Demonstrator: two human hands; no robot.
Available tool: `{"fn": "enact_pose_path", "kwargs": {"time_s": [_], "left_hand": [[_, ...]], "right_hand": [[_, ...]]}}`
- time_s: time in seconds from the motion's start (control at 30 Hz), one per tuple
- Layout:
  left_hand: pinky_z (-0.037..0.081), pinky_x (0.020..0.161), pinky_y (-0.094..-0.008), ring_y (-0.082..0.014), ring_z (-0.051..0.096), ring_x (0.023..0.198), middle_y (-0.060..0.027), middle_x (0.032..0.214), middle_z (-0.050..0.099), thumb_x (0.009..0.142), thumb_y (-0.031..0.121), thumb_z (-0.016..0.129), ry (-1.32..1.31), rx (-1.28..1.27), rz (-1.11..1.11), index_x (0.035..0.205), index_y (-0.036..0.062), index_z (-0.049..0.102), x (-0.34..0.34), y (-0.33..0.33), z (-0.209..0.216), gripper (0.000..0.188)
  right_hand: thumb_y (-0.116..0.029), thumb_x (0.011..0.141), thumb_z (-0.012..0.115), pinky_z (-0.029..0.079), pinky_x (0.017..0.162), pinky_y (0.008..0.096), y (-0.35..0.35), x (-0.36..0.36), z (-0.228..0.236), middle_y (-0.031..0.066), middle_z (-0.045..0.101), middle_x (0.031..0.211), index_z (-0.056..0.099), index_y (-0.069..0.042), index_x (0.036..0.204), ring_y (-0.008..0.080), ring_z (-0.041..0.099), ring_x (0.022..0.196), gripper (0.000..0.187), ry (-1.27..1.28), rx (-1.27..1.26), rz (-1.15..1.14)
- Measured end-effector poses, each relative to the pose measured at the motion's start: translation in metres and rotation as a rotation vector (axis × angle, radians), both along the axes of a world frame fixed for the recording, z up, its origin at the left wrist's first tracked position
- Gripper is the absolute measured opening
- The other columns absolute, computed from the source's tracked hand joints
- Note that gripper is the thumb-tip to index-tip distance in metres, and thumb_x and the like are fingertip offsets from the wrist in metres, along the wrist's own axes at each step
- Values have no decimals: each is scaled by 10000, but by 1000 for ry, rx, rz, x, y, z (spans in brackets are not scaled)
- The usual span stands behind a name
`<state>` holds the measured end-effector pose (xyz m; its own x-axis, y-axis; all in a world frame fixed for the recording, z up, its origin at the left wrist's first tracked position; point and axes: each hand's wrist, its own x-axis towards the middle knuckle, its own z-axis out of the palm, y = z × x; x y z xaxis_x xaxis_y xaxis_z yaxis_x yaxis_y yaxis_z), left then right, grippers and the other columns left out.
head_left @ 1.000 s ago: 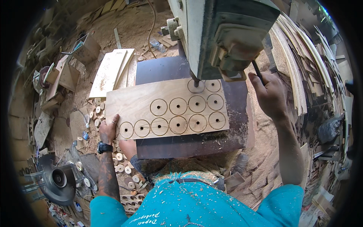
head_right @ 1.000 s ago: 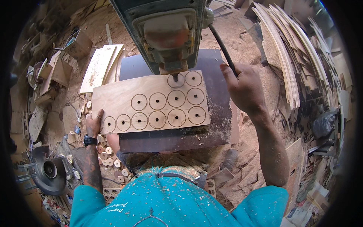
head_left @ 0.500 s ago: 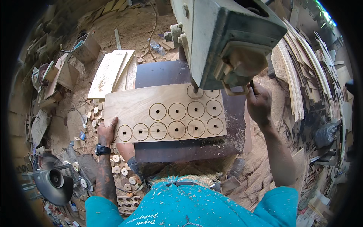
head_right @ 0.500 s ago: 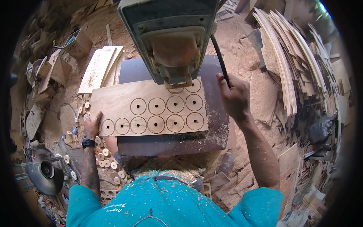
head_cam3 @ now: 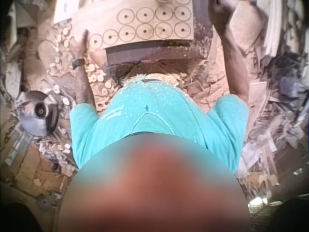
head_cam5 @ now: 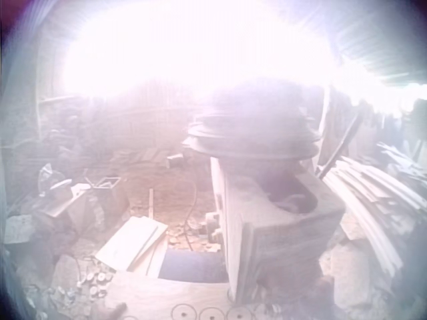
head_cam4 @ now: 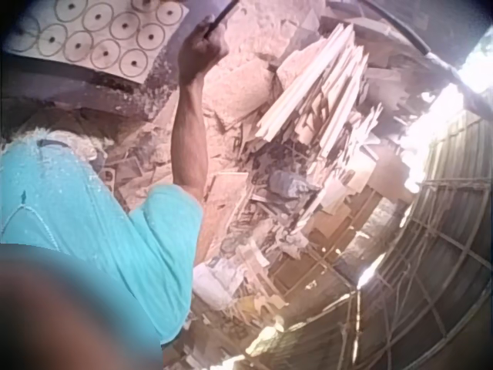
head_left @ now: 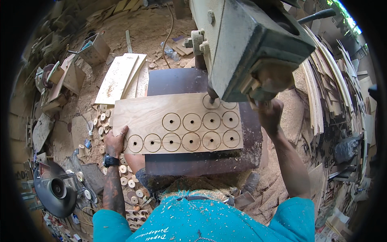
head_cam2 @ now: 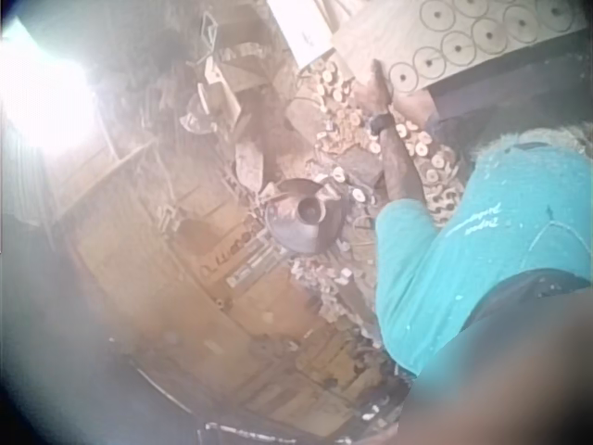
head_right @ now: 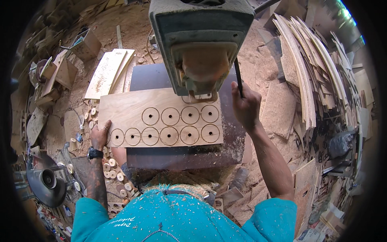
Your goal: The person places a rectangular wooden board on a drill press table and drills a series of circular holes in a grid pattern. They reposition the board between rows to align the drill bit with marked circles and continue until the pattern is complete.
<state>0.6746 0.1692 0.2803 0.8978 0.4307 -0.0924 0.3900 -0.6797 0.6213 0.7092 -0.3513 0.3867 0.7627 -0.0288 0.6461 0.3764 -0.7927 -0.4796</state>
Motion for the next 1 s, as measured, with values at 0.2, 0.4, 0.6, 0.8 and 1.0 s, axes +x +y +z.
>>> {"fn": "enact_pose_path", "kwargs": {"time_s": [0.2, 0.4, 0.6, 0.8, 1.0], "left_hand": [[526, 887, -425, -359, 705, 995, -248, 1043, 731, 792, 689, 703, 41, 34, 12, 1089, -43, 722, 1, 6, -1, 790], [525, 896, -428, -372, 700, 1011, -254, 1056, 727, 788, 691, 702, 62, 80, 44, 1134, -59, 701, 3, 13, -15, 826], [539, 873, -420, -369, 707, 994, -246, 1051, 729, 780, 704, 706, 27, 53, 13, 1133, -60, 694, -1, 7, -3, 842], [545, 829, -437, -371, 717, 916, -273, 961, 725, 761, 733, 710, -23, -31, -29, 1008, -73, 697, 3, -26, 7, 843], [547, 810, -429, -365, 717, 882, -253, 926, 731, 761, 721, 721, -2, 48, -6, 1000, -78, 701, 3, -31, 12, 834]], "right_hand": [[-348, 1024, 557, 386, 451, 334, 6, -28, 69, 60, 585, 666, 638, -48, 842, 159, 481, 447, 360, 266, 77, -43], [-540, 1055, 365, 519, 730, 297, -9, -44, 217, 197, 601, 1217, 570, 15, 1268, 173, 612, 733, 629, 25, 581, 362], [-228, 1023, 488, 543, 691, 303, 27, 87, 279, 155, 696, 1078, 628, -4, 1216, 173, 667, 833, 328, -334, -117, 114], [-113, 978, 572, 568, 656, 300, 41, 103, 301, 116, 726, 1002, 646, -31, 1205, 171, 691, 806, 253, -90, 147, 170], [-98, 965, 580, 570, 672, 316, 52, 94, 305, 102, 719, 924, 668, -22, 1168, 167, 677, 768, 234, -143, 44, 104]]}}
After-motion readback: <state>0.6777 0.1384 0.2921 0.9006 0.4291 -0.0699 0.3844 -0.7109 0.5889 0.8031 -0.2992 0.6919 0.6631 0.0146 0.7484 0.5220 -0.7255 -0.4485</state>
